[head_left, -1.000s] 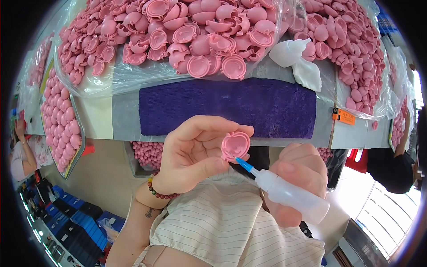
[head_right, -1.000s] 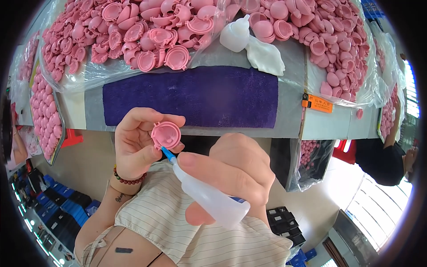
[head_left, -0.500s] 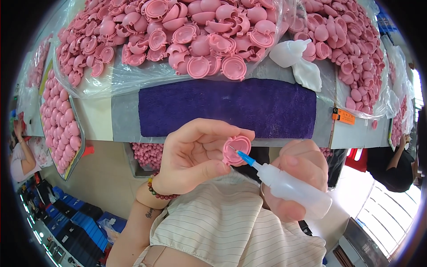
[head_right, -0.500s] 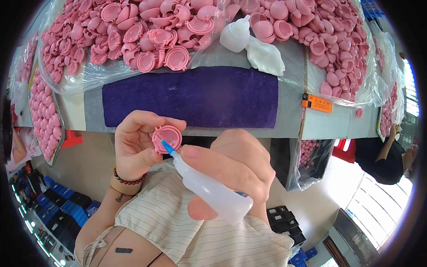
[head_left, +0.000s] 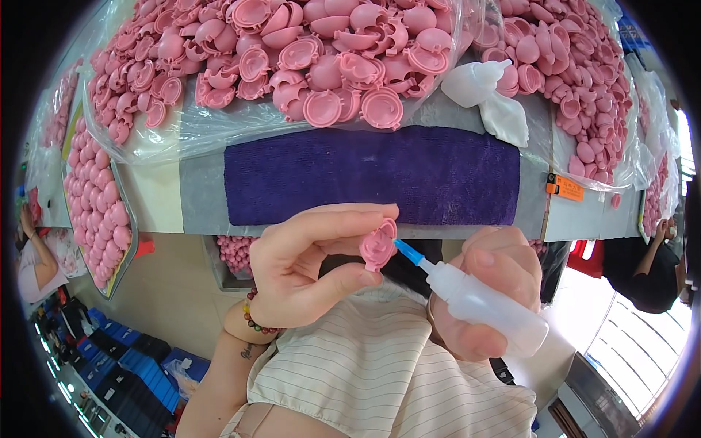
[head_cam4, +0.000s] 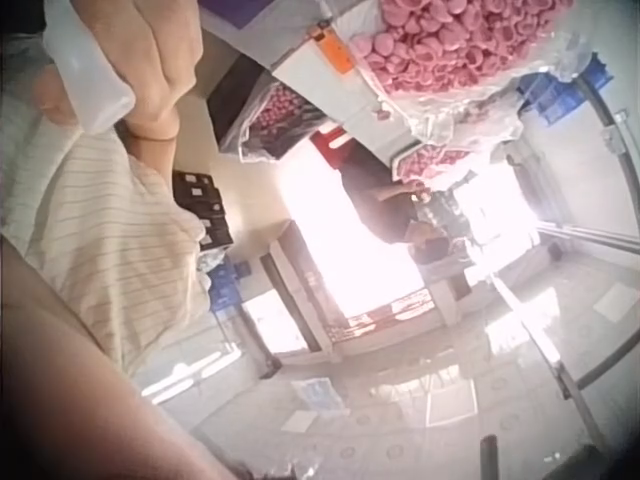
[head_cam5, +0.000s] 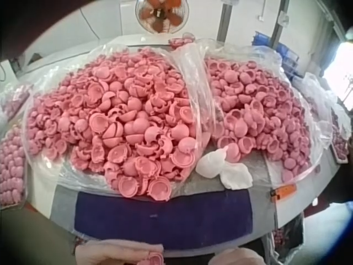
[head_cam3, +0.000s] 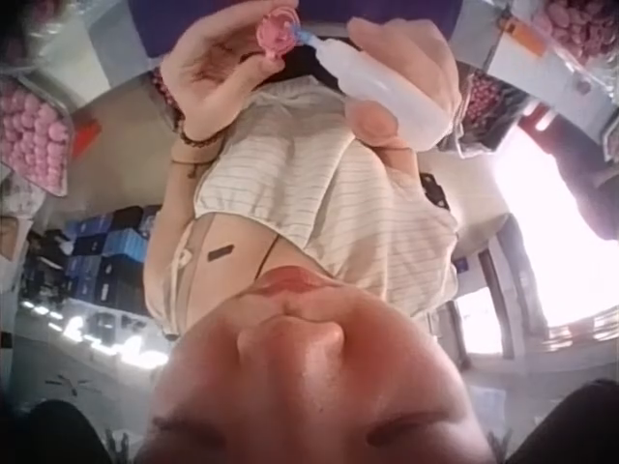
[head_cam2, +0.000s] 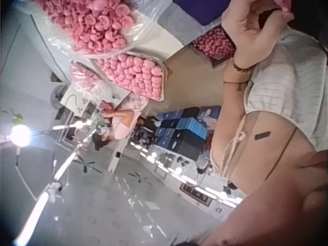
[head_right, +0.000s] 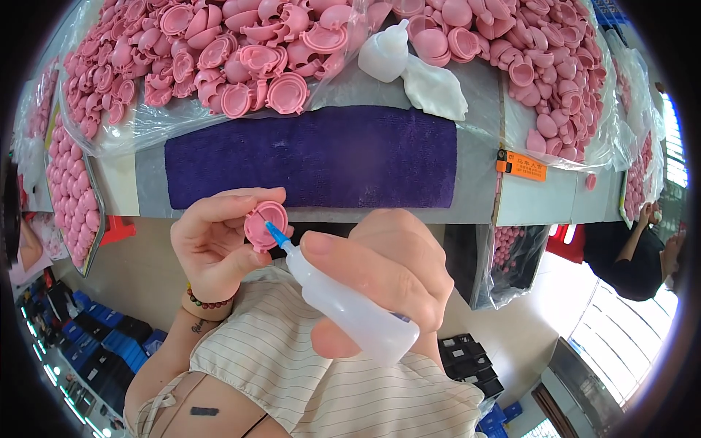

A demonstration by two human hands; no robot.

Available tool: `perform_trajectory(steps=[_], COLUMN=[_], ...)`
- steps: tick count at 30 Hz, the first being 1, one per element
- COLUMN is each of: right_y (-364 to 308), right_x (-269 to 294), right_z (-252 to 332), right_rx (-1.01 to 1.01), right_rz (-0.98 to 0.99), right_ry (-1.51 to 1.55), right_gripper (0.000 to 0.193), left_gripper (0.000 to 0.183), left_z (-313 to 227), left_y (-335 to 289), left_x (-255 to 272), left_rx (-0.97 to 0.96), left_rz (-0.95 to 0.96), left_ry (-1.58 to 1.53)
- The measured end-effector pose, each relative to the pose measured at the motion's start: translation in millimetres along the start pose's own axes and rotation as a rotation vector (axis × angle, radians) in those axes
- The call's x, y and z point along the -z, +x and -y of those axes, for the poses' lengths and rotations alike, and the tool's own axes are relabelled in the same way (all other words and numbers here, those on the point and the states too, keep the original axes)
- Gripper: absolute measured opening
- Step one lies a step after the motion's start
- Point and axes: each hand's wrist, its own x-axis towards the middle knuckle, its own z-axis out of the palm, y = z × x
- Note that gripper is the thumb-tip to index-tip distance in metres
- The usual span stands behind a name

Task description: Assembling small pink plastic toy components by applying glue and joining parts together.

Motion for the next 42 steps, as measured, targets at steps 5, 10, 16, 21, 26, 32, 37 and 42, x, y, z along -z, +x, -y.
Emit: perform_trajectory(steps=[5, 10, 16, 21, 26, 32, 37, 42], right_y=[-4, -12, 18, 3, 2, 6, 38, 71], right_x=[1, 19, 107, 180, 172, 160, 128, 112], right_z=[-5, -11, -24, -42, -44, -46, -30, -65], right_rx=[0.102, 0.081, -0.27, -0.462, -0.54, -0.166, 0.119, 0.013], right_rz=[0.056, -0.266, -0.604, -0.566, -0.539, -0.696, -0.179, 0.375], right_ry=[-0.006, -0.063, -0.724, -0.808, -0.769, -1.032, -1.033, -1.165], right_gripper=[0.061, 0.052, 0.035, 0.047, 0.051, 0.047, 0.018, 0.015], left_gripper=[0.036, 0.037, 0.031, 0.027, 0.03, 0.046, 0.051, 0.047], left_z=[-1, 3, 3, 9, 14, 24, 24, 27], left_y=[-1, 3, 4, 9, 13, 2, 0, 0], left_x=[-3, -1, 3, 2, 0, 3, -3, -6], left_rx=[-0.072, -0.071, 0.18, 0.228, 0.317, 0.258, 0.36, 0.353], left_rz=[-0.076, 0.0, 0.143, 0.242, 0.321, 0.257, 0.201, 0.302], left_ry=[0.185, -0.118, -0.665, -0.892, -1.119, -1.281, -1.423, -1.379])
